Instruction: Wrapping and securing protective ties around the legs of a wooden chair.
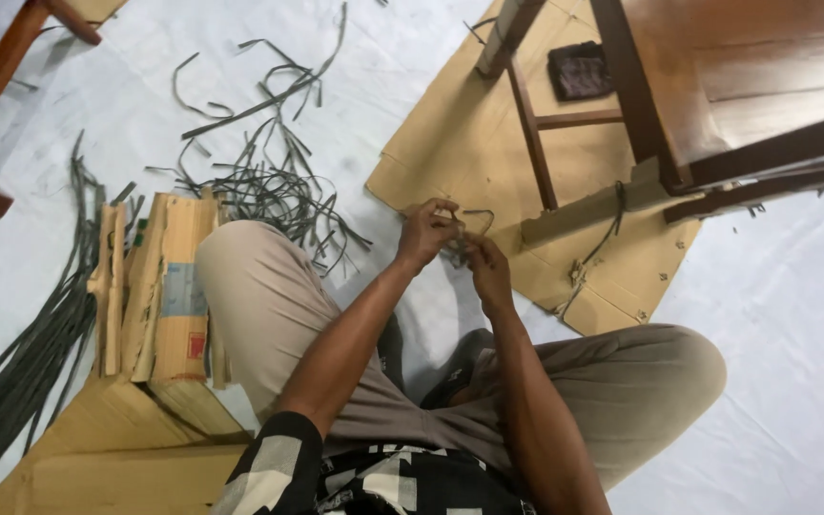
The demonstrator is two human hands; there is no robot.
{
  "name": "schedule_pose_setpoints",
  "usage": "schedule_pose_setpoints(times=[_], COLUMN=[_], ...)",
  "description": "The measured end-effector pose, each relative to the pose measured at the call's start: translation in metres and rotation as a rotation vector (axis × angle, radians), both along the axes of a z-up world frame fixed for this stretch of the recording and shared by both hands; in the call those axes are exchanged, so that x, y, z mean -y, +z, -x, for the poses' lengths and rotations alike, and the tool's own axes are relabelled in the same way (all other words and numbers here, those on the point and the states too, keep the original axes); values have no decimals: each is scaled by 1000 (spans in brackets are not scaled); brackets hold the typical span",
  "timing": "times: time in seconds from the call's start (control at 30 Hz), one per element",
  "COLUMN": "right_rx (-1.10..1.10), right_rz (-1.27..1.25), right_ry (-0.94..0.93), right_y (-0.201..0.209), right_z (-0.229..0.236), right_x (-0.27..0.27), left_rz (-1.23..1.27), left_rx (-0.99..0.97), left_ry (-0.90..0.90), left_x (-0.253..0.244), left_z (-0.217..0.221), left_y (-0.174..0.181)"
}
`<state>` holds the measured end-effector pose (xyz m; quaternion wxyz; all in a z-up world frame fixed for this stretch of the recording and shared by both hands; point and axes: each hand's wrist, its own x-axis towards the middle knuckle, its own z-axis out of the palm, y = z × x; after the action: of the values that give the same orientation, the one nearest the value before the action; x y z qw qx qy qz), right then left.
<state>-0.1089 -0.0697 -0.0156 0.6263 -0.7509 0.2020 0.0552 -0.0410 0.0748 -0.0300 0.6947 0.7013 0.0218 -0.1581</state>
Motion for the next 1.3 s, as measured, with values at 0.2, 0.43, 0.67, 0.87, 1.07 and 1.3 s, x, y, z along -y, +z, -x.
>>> schedule_pose_setpoints(times=[0.2, 0.43, 0.67, 0.87, 1.07, 1.3], right_rx=[77, 37, 9, 72, 209, 215], right_rz=[-410, -461, -429, -448, -199, 184], right_ry=[-121, -287, -677, -1206, -1025, -339], right_y=[-6, -4, 11, -32, 14, 34], right_z=[8, 21, 32, 33, -3, -47], right_x=[19, 60, 100, 172, 192, 217], left_rz=[141, 124, 239, 265, 71, -184], left_rx=[-45, -47, -89, 2, 288, 779], left_ry=[33, -15, 50, 72, -155, -556], left_x=[39, 82, 123, 143, 156, 162], left_z=[-3, -10, -10, -31, -49, -68], left_y=[-7, -12, 7, 9, 60, 92])
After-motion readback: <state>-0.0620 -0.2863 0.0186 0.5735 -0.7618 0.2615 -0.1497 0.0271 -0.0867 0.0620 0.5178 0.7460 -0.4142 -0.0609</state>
